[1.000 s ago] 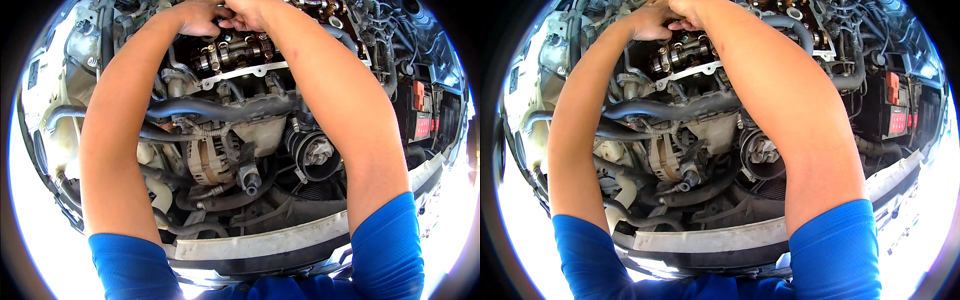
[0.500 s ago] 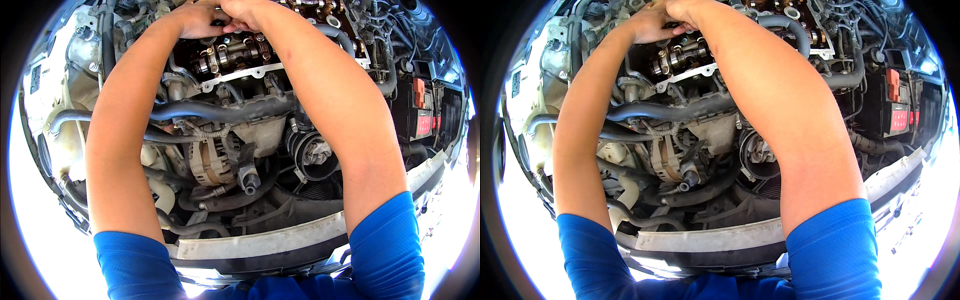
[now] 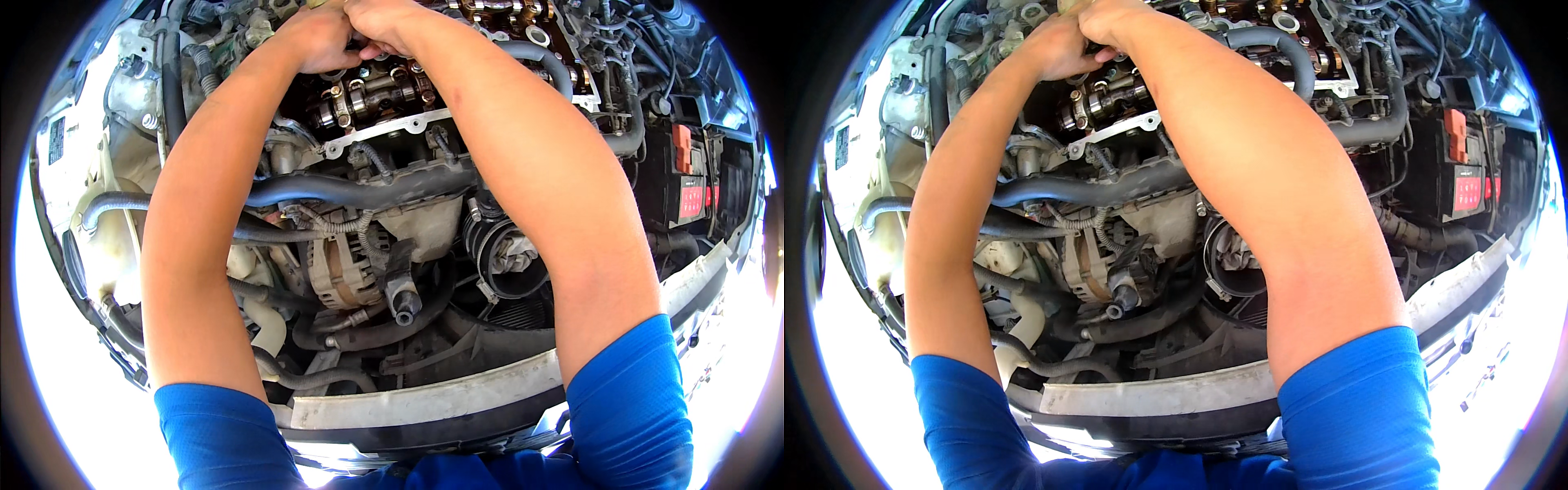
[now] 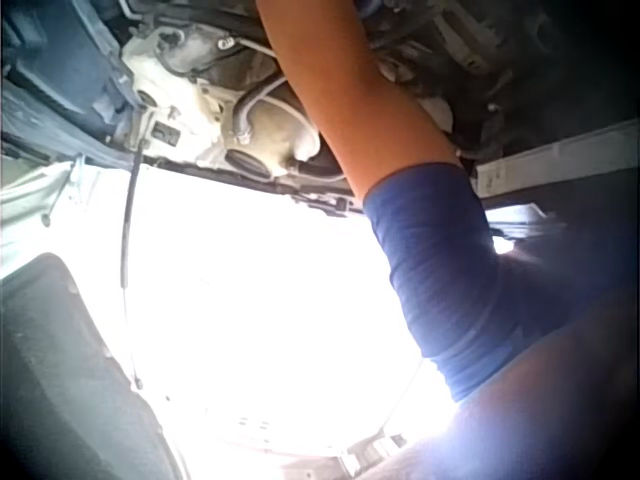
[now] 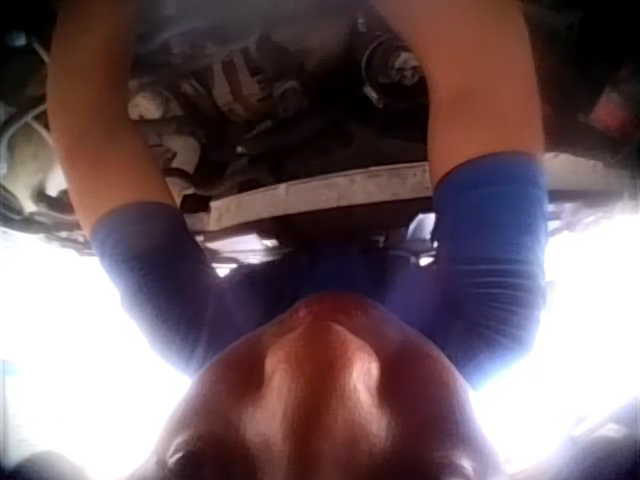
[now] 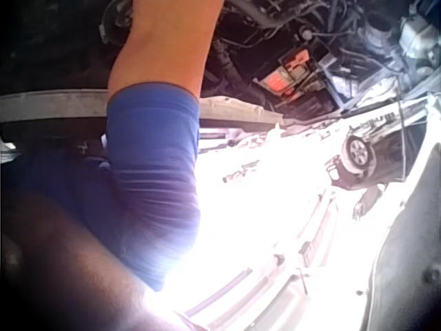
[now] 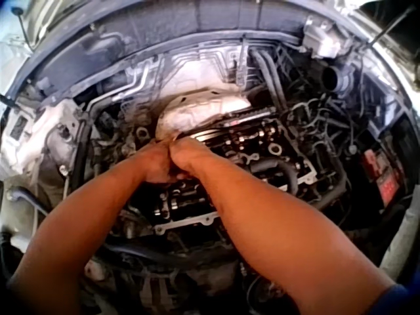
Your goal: The person removes components from the engine cylinder head using a screwdriver and a socket wrench, then cleans a part with a cloth.
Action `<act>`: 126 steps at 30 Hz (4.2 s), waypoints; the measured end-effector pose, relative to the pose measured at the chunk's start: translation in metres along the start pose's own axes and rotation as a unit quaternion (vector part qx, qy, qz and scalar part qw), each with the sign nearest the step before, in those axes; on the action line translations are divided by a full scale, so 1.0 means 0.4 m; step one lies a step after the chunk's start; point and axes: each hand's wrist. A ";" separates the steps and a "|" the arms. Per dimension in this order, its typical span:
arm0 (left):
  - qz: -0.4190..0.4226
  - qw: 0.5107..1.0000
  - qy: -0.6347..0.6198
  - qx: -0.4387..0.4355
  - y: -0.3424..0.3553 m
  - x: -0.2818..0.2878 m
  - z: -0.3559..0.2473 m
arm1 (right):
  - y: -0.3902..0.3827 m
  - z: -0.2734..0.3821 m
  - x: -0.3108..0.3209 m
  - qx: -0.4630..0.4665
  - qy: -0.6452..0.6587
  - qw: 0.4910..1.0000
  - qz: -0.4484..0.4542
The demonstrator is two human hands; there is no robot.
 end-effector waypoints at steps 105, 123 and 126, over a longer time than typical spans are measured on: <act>0.039 0.995 0.035 -0.081 -0.017 -0.016 0.130 | -0.308 0.055 -0.186 -0.008 -0.660 0.746 0.090; 0.032 0.996 0.023 -0.074 -0.018 -0.015 0.127 | -0.324 0.071 -0.135 -0.071 -0.514 0.852 0.066; 0.046 0.993 0.016 -0.110 -0.007 -0.018 0.129 | -0.361 0.067 -0.126 -0.083 -0.484 0.866 0.094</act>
Point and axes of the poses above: each hand's wrist, its own y-axis towards the middle knuckle, its own x-axis out of the back of the hand, z = x × y, and after that the axes turned 11 degrees about z, right-handed
